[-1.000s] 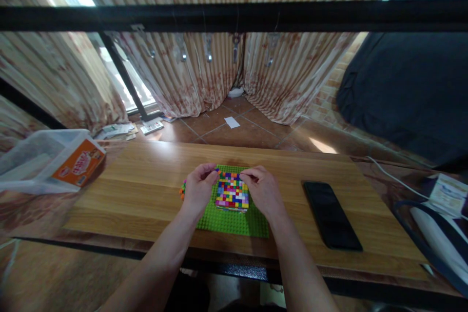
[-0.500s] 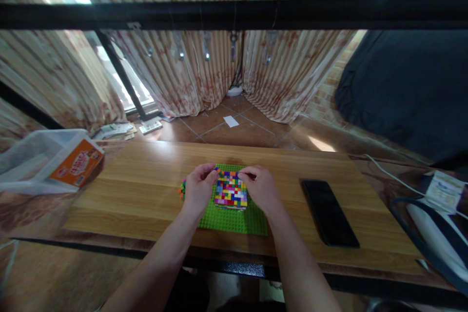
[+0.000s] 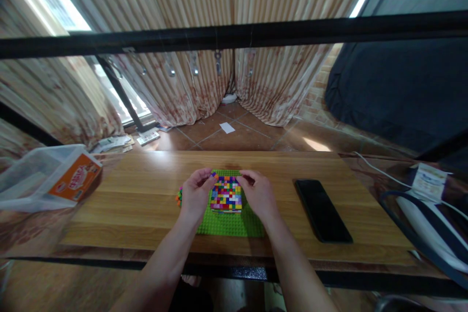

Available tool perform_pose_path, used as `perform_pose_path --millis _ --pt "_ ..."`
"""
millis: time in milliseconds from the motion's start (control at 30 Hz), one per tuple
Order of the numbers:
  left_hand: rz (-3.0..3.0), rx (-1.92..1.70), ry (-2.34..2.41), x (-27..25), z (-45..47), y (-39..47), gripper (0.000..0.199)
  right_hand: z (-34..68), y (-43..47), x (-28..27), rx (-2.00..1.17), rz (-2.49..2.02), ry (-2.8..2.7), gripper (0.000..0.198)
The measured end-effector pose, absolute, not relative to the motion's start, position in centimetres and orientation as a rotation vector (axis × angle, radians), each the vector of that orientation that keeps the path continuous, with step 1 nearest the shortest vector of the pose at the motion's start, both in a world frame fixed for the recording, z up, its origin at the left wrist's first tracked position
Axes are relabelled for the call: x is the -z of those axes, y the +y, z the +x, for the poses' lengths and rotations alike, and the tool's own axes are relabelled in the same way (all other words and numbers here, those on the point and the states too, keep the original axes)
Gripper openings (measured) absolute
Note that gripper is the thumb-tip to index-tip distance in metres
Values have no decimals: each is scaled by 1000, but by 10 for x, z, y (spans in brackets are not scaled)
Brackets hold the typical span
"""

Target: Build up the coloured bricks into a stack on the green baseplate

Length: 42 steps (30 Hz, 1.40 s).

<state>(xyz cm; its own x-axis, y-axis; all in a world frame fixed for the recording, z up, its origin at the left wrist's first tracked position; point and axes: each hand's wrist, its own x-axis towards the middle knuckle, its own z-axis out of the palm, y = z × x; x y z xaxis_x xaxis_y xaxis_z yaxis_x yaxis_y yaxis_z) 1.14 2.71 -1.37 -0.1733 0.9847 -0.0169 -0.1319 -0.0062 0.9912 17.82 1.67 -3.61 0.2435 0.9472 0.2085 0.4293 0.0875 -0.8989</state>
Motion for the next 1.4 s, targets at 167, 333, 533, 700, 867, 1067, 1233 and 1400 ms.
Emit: perform_pose_path --millis 167,333,533,700,867,1067,1233,1400 --pt "1073 -1375 1213 11 13 26 20 177 14 24 -602 -1458 -1293 27" --pt "1088 -1352 1111 6 14 23 26 162 11 13 -713 -1312 -1330 24" --pt "1103 -1297 979 0 14 18 26 151 7 6 -866 -1243 -1359 21" --pt "1118 -1283 937 1 14 17 21 151 6 4 -910 -1216 -1331 20" --pt "1145 -1262 924 -1 15 16 15 152 5 2 -951 -1195 -1282 18" --pt "1217 -1205 966 -1 14 17 12 153 4 -1 -973 -1175 -1275 17" --pt "1172 -1211 930 -1 13 17 14 152 3 -4 -1015 -1151 -1243 20" --pt "1174 -1190 921 -4 13 15 12 154 3 -3 -1029 -1138 -1244 18"
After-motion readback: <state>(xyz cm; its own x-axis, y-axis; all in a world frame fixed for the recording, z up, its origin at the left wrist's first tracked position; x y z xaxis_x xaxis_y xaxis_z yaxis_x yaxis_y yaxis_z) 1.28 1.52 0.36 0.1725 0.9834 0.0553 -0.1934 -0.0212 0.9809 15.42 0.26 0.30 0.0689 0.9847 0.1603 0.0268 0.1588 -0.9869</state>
